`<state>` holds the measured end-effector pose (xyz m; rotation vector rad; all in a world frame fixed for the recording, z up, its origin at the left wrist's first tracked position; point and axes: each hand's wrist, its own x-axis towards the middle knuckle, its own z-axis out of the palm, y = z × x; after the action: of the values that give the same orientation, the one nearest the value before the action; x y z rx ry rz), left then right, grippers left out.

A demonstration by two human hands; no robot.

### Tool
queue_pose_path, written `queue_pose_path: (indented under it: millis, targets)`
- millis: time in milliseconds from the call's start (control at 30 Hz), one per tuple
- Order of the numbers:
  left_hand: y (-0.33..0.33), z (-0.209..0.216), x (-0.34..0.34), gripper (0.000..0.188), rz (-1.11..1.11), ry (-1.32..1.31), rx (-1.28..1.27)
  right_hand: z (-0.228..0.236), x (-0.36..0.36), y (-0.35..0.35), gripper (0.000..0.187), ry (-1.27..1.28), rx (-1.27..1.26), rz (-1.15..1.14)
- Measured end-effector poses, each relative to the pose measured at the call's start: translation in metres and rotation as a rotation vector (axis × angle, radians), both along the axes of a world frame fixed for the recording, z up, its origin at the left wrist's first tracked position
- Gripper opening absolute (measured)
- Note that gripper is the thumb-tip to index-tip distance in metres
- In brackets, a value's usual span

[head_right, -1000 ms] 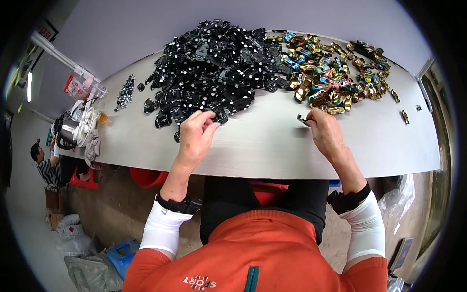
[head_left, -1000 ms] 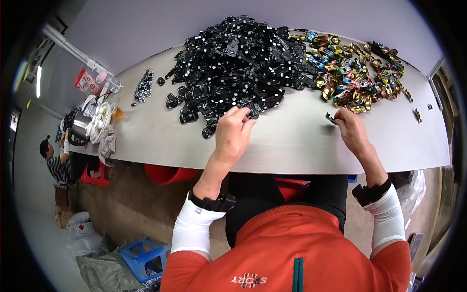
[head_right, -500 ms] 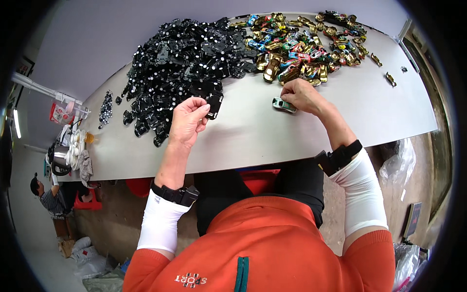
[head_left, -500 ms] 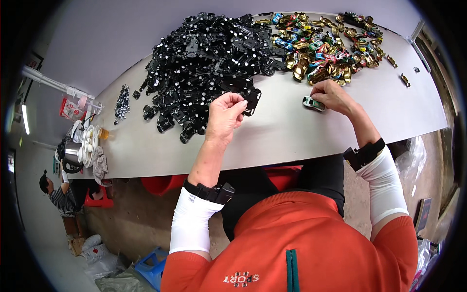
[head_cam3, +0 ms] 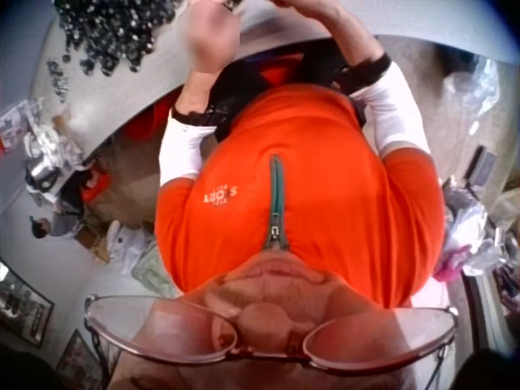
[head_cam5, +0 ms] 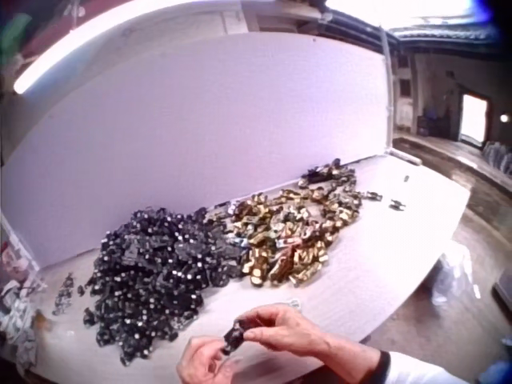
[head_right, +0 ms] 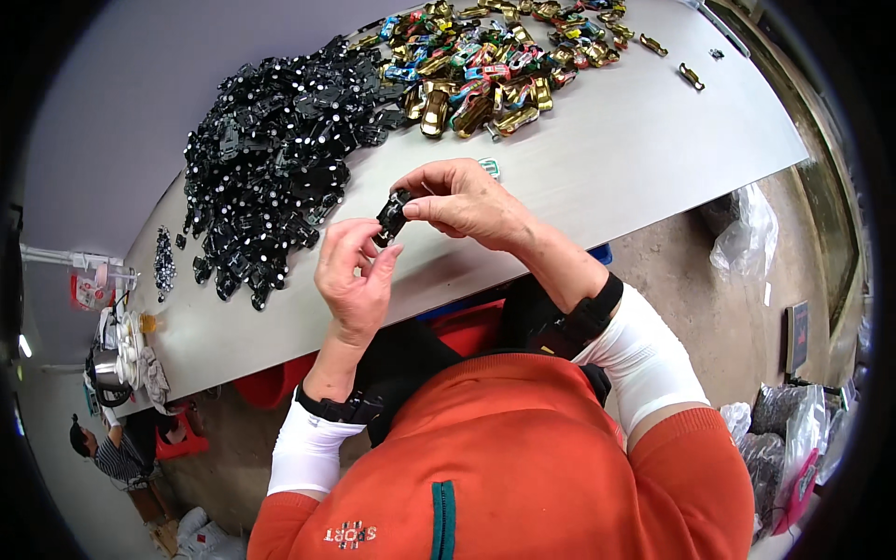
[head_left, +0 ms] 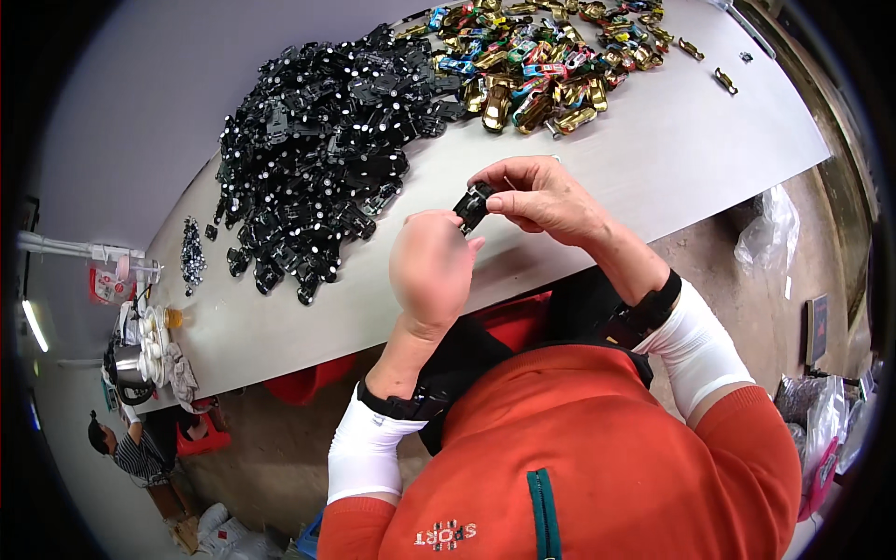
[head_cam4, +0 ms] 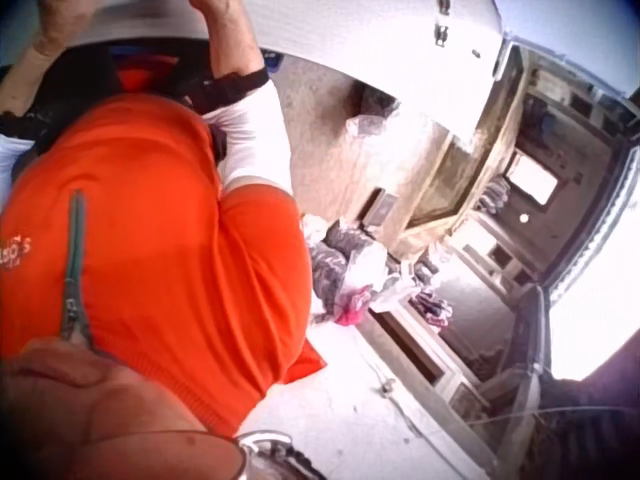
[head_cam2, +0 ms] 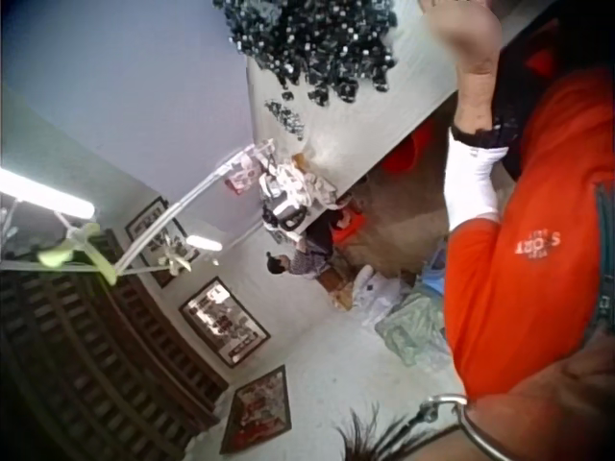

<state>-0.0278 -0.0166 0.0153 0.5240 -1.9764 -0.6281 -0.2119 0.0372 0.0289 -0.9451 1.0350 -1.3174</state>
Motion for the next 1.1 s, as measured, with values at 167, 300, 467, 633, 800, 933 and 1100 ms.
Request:
queue_pose_path:
  millis: [167,300,467,633,800,933,1100]
  targets:
    - [-0.016,0.01,0.021,0.018,-0.325,0.206,1.302,0.003,-0.013,0.009,0.031,0.025,0.029,0.203]
    - [-0.011,-0.012,0.031,0.032,-0.748,0.102,1.656,0.008,-0.001,0.012,0.028,0.112,0.048,0.395]
    - [0.01,-0.03,0.04,0.051,-0.899,0.311,1.781,-0.007,0.012,0.012,0.026,0.403,-0.241,0.334]
    - [0.009,-0.034,0.042,0.049,-0.863,0.431,1.709,-0.007,-0.057,0.012,0.024,0.958,-0.129,-0.277]
    - [0.006,-0.038,0.045,0.051,-0.849,0.536,1.688,-0.013,-0.068,-0.006,0.028,1.412,-0.26,-0.16]
    - [0.006,-0.03,0.043,0.048,-0.83,0.55,1.605,-0.013,-0.068,-0.013,0.027,1.45,-0.166,-0.031]
    - [0.001,-0.033,0.041,0.045,-0.842,0.564,1.55,-0.013,-0.067,-0.01,0.027,1.41,-0.181,-0.074]
